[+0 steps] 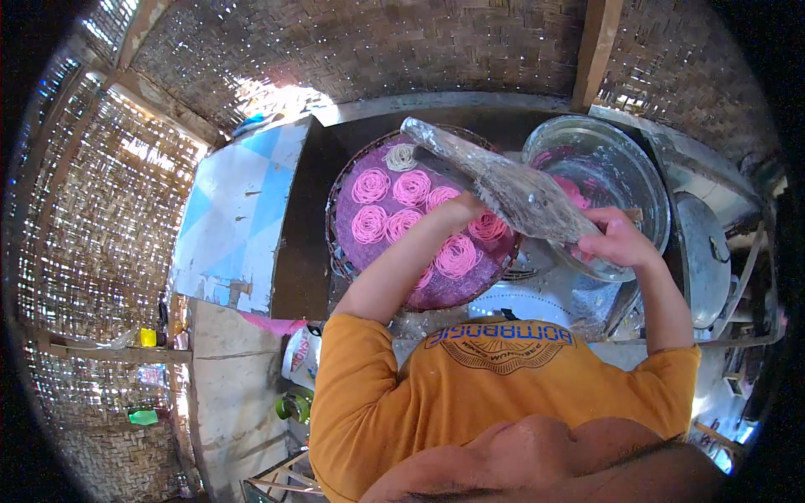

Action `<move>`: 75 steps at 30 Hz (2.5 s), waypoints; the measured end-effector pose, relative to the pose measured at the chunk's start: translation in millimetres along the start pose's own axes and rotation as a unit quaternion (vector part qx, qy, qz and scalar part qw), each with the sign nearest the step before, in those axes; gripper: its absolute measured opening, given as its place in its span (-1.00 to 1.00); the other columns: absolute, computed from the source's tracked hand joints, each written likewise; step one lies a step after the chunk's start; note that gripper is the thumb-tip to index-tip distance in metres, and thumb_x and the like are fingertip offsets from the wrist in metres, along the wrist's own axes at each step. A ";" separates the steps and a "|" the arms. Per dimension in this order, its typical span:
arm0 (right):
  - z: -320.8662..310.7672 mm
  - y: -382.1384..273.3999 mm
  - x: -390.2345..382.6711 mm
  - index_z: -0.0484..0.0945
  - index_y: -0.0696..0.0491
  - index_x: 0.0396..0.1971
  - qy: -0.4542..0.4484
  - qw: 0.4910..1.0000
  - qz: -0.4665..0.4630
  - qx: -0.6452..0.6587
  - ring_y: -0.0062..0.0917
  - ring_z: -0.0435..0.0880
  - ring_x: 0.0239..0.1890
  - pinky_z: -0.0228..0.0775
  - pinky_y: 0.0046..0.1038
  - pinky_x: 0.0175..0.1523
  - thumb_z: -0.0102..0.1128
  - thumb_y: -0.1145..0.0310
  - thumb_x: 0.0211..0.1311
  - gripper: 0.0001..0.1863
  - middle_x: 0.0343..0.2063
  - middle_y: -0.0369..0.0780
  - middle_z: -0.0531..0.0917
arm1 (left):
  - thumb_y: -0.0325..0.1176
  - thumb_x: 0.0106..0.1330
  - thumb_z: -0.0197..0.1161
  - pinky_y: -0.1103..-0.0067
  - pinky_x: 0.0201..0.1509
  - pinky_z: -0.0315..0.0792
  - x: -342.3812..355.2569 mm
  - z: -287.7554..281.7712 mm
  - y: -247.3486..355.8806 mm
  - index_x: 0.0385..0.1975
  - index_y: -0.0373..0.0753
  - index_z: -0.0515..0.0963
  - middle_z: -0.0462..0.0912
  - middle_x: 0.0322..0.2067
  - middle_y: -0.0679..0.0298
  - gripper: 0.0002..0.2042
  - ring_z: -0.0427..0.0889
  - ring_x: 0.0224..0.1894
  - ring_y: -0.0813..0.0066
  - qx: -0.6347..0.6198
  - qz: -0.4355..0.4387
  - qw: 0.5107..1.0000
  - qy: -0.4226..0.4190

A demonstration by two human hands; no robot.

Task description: The person prepares colorful rice noodles by placing a purple disc on a tray, using a wooden stick to transfer pink paste from a bowl to a metal extruder, and then pressing the extruder to form swirling noodle patterns on the disc.

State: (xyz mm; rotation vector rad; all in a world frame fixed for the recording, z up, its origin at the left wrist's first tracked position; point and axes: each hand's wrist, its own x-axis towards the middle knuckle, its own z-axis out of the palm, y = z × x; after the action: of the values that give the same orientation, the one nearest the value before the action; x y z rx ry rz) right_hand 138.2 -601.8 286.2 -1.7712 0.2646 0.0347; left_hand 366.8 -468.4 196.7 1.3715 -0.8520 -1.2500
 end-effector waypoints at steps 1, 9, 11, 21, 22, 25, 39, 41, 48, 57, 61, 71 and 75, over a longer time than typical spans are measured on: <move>0.0 4.3 0.4 0.45 0.14 -0.18 0.014 1.000 -0.003 0.003 -0.73 0.39 -0.62 0.26 -0.64 -0.50 0.18 0.27 -0.04 -0.60 -0.63 -0.36 0.47 | -0.06 0.28 -0.31 0.47 0.14 0.10 -2.7 2.5 2.5 0.12 -0.31 0.06 0.32 -0.01 0.15 -0.48 0.31 0.02 0.37 0.017 -0.004 1.000 0.005; 5.2 29.8 -10.9 0.46 0.23 -0.26 0.141 0.987 -0.050 0.061 -0.67 0.47 -0.55 0.31 -0.61 -0.47 0.13 0.10 -0.03 -0.52 -0.52 -0.31 0.53 | 0.06 0.21 -0.26 0.38 0.15 0.02 9.7 -12.5 -23.1 0.09 -0.29 0.12 0.26 0.03 0.02 -0.41 0.18 0.10 0.18 0.262 -0.010 0.962 0.080; 4.3 29.9 -24.3 0.47 0.22 -0.28 0.156 0.985 -0.056 0.058 -0.66 0.46 -0.56 0.31 -0.60 -0.48 0.12 0.15 -0.01 -0.58 -0.55 -0.30 0.53 | 0.16 0.12 -0.16 0.24 0.14 -0.03 -11.8 11.3 -3.1 0.07 -0.25 0.19 0.10 0.13 0.06 -0.35 0.09 0.12 0.01 0.431 -0.058 0.887 0.152; -11.5 72.7 -121.7 0.46 0.24 -0.26 0.050 0.996 0.022 0.065 -0.65 0.46 -0.41 0.32 -0.57 -0.31 0.31 0.12 -0.23 -0.44 -0.49 -0.29 0.55 | -0.19 0.01 0.15 0.16 0.01 0.17 -61.1 -17.1 35.8 0.02 -0.23 0.24 0.14 0.11 0.10 -0.46 0.17 0.09 0.06 0.657 0.147 0.623 0.400; -19.1 83.8 -135.8 0.45 0.23 -0.22 0.021 0.997 0.060 0.035 -0.66 0.45 -0.37 0.30 -0.57 -0.26 0.34 0.15 -0.25 -0.42 -0.45 -0.30 0.55 | -0.25 0.00 0.17 0.22 0.01 0.20 -65.3 -32.5 41.8 0.01 -0.27 0.25 0.22 0.07 0.05 -0.47 0.23 0.07 0.07 0.616 0.162 0.635 0.438; -19.7 111.2 -157.5 0.44 0.15 -0.13 -0.018 0.989 0.150 0.006 -0.71 0.44 -0.34 0.31 -0.56 -0.22 0.39 0.21 -0.33 -0.36 -0.38 -0.33 0.57 | -0.24 0.05 0.05 0.27 -0.02 0.26 -89.2 -115.8 14.5 0.05 -0.30 0.17 0.41 -0.13 -0.06 -0.46 0.37 -0.08 0.00 0.522 0.088 0.699 0.480; 74.9 208.7 -69.2 0.37 0.06 -0.06 0.048 0.928 -0.014 -0.370 -0.19 0.45 -0.17 0.29 -0.36 -0.04 0.24 0.14 -0.23 -0.37 -0.18 -0.05 0.45 | -0.17 0.04 -0.01 0.44 0.07 0.25 -111.7 -188.0 -39.0 0.04 -0.25 0.25 0.42 -0.08 0.02 -0.48 0.38 -0.01 0.13 0.416 -0.183 0.685 0.569; 78.6 212.3 -68.1 0.45 0.13 -0.19 0.094 0.928 -0.069 -0.355 -0.23 0.45 -0.16 0.28 -0.38 -0.04 0.29 0.16 -0.26 -0.44 -0.24 -0.10 0.48 | -0.21 -0.06 0.13 0.48 0.04 0.27 -110.7 -188.9 -36.5 -0.03 -0.19 0.35 0.44 -0.11 0.04 -0.50 0.41 -0.04 0.17 0.397 -0.167 0.697 0.574; 73.8 135.9 -38.2 0.46 0.12 -0.19 0.193 0.948 -0.050 -0.248 -0.39 0.52 -0.29 0.37 -0.46 -0.22 0.19 0.34 -0.13 -0.60 -0.31 -0.12 0.52 | -0.29 -0.23 0.28 0.50 -0.06 0.35 -124.8 -196.6 -33.9 -0.07 -0.22 0.38 0.48 -0.16 0.04 -0.42 0.48 -0.12 0.23 0.371 -0.069 0.775 0.507; 67.9 77.5 99.0 0.54 0.12 -0.35 0.346 0.871 -0.107 -0.333 -0.31 0.55 -0.34 0.36 -0.40 -0.19 0.09 0.29 -0.06 -0.73 -0.49 -0.12 0.58 | -0.48 -0.21 0.26 0.55 -0.30 0.41 -155.8 -188.1 -17.1 0.05 -0.22 0.25 0.56 -0.49 0.19 -0.34 0.53 -0.41 0.41 0.374 0.010 0.838 0.398; 47.5 88.6 153.5 0.55 0.08 -0.42 0.344 0.827 0.000 -0.444 -0.22 0.53 -0.33 0.33 -0.32 -0.13 0.00 0.28 -0.07 -0.75 -0.47 -0.09 0.57 | -0.47 -0.23 0.18 0.49 -0.17 0.39 -147.8 -204.7 -21.1 -0.12 -0.15 0.42 0.54 -0.34 0.08 -0.49 0.53 -0.27 0.23 0.501 0.107 0.811 0.283; 59.4 97.2 171.1 0.57 0.09 -0.53 0.358 0.781 0.090 -0.503 -0.18 0.53 -0.35 0.35 -0.26 -0.16 -0.01 0.27 -0.16 -0.75 -0.45 -0.04 0.56 | -0.36 -0.21 0.20 0.44 -0.09 0.35 -153.0 -205.8 -12.6 -0.23 -0.24 0.49 0.48 -0.27 -0.01 -0.59 0.48 -0.19 0.15 0.540 0.137 0.813 0.171; 67.8 82.5 171.8 0.57 0.09 -0.61 0.380 0.795 0.122 -0.458 -0.19 0.55 -0.38 0.36 -0.27 -0.19 0.00 0.27 -0.20 -0.76 -0.47 -0.03 0.56 | -0.36 -0.21 0.25 0.47 -0.13 0.38 -160.8 -212.9 -8.8 -0.21 -0.28 0.47 0.49 -0.29 0.01 -0.56 0.50 -0.21 0.20 0.502 0.142 0.837 0.165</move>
State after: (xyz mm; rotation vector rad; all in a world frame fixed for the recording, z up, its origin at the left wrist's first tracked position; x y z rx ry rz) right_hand 297.3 -579.4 163.4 -2.6378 1.2315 -0.4507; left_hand 539.5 -265.0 205.1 2.0811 -1.4859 -0.2387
